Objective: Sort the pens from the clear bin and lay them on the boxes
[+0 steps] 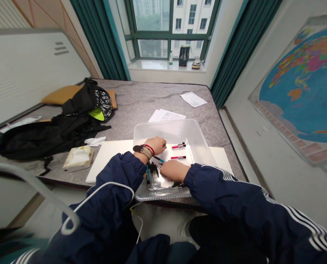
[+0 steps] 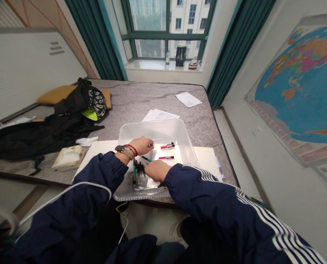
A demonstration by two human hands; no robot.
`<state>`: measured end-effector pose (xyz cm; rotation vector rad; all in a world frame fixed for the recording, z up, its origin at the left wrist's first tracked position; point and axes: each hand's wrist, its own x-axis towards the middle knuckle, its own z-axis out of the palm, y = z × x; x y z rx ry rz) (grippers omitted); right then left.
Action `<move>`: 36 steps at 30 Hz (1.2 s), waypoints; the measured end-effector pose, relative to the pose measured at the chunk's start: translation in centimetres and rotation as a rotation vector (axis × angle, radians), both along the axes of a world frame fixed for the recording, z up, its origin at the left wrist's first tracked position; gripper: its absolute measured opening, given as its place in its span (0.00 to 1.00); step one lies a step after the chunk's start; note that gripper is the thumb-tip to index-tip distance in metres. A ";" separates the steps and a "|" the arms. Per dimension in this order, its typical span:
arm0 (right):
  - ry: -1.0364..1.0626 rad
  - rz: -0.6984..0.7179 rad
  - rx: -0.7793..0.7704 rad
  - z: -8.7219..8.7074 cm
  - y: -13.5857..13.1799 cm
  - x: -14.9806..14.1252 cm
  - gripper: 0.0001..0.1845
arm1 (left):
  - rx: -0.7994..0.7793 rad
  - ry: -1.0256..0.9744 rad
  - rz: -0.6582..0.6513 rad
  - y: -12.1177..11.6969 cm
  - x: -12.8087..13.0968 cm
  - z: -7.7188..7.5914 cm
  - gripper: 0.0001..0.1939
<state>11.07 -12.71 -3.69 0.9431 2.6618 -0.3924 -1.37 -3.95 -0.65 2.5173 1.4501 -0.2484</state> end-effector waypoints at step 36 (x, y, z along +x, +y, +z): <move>0.027 -0.599 0.098 2.3 3.6 2.6 0.20 | -0.042 -0.062 0.125 0.9 -0.1 0.1 0.23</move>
